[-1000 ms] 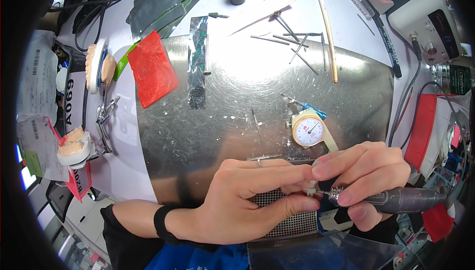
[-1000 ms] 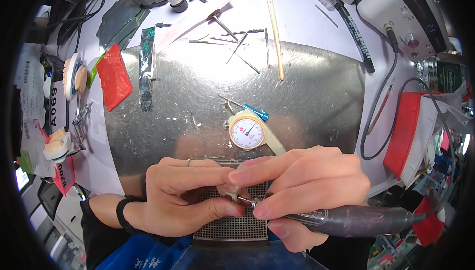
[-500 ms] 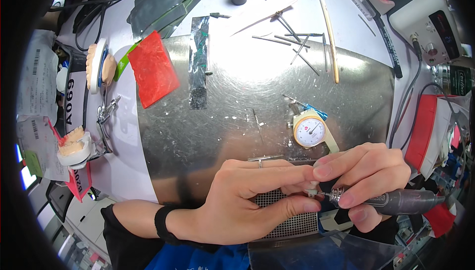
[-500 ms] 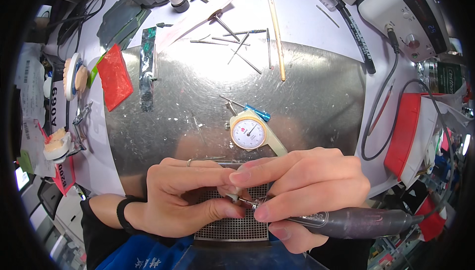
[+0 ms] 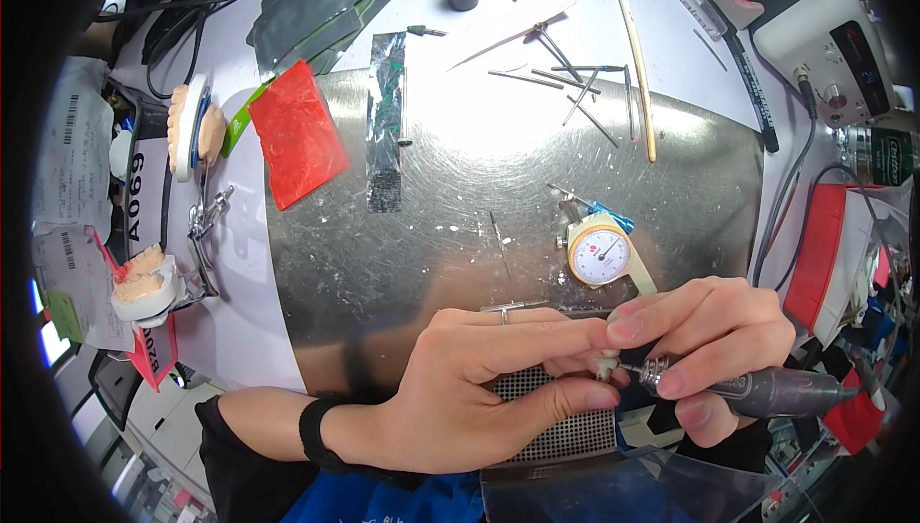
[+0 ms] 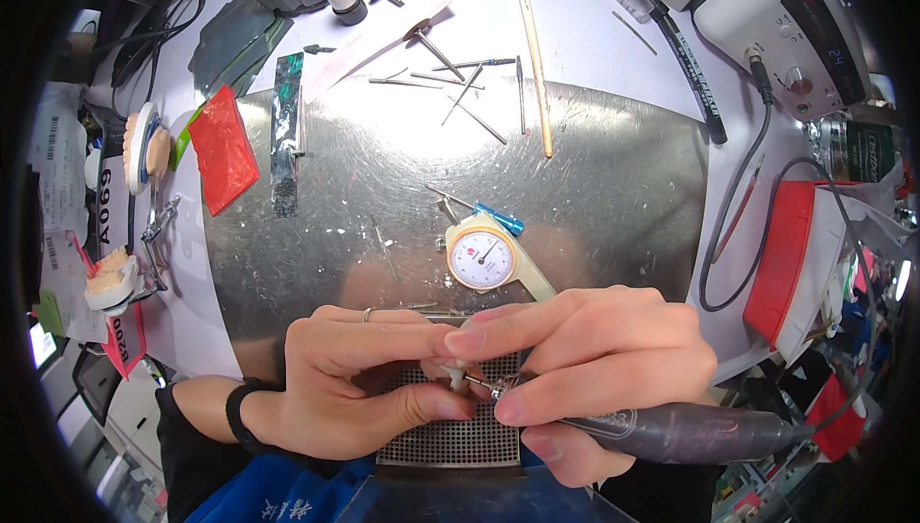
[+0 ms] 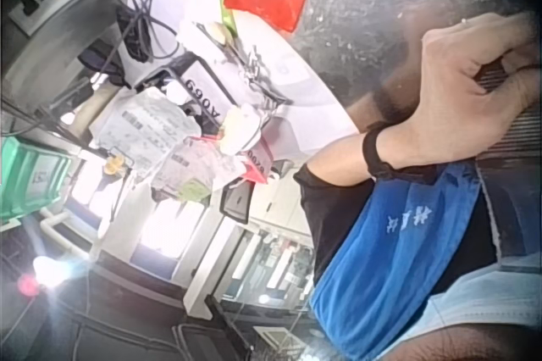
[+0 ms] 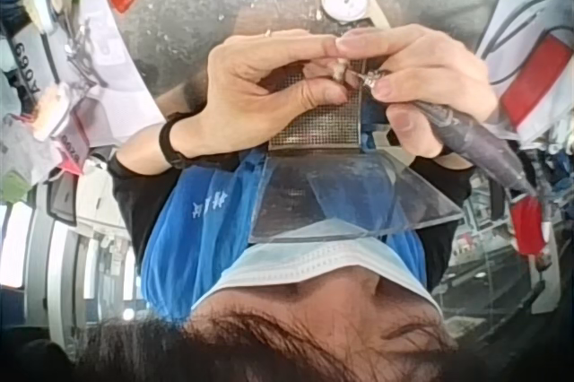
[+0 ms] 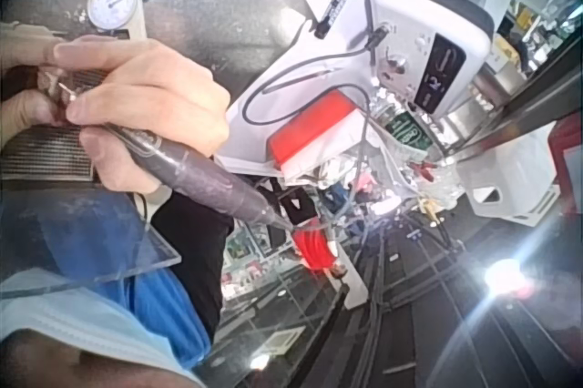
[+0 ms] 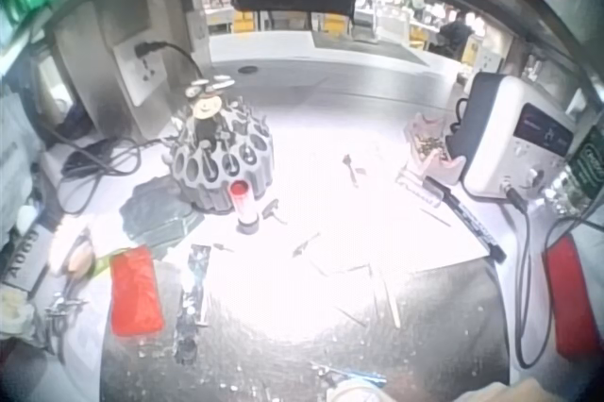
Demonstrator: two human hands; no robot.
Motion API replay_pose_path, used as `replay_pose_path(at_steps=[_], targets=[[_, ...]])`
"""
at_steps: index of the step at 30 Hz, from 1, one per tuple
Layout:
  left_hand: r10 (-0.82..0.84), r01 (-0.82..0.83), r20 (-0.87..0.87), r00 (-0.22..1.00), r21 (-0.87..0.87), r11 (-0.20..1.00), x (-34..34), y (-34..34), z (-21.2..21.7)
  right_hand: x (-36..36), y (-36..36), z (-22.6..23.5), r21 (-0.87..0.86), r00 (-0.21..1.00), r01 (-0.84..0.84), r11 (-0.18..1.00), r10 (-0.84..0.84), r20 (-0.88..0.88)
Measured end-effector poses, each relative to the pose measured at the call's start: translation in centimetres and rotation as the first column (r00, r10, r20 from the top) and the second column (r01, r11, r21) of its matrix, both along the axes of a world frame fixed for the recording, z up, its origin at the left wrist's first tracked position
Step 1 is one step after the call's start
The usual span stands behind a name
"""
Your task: Measuring a dental bridge mold with a thickness gauge and refining it with a rotary tool at a lab workbench.
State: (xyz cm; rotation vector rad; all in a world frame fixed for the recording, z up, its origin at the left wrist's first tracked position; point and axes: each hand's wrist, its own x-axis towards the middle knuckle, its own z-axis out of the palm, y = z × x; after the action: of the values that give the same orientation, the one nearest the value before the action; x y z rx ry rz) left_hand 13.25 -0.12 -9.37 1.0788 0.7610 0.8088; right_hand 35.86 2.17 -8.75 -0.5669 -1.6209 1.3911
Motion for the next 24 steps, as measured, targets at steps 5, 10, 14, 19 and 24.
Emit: replay_pose_path(at_steps=[5, 10, 14, 19, 24], targets=[[-0.010, 0.010, -0.011, 1.000, 0.010, 1.000, 0.01, 0.04, 0.05, 0.04, 0.13, 0.07, 0.008, 1.000, -0.021, 1.000, 0.021, 0.005], [-0.007, 0.007, 0.012, 1.000, 0.002, 1.000, 0.04, 0.04, -0.07, 0.10, 0.10, 0.13, 0.009, 1.000, -0.004, 1.000, 0.003, 0.014], [-0.004, 0.004, 0.004, 1.000, 0.001, 1.000, -0.07, 0.11, 0.05, -0.09, 0.10, -0.12, 0.020, 1.000, 0.007, 1.000, -0.007, 0.005], [-0.024, 0.024, -0.008, 1.000, 0.001, 1.000, -0.12, 0.21, 0.14, 0.00, 0.11, -0.01, 0.026, 1.000, -0.003, 1.000, 0.002, 0.008], [-0.018, 0.018, -0.014, 1.000, 0.009, 1.000, -0.05, 0.12, 0.07, 0.10, 0.22, 0.13, 0.026, 1.000, -0.016, 1.000, 0.015, 0.027]])
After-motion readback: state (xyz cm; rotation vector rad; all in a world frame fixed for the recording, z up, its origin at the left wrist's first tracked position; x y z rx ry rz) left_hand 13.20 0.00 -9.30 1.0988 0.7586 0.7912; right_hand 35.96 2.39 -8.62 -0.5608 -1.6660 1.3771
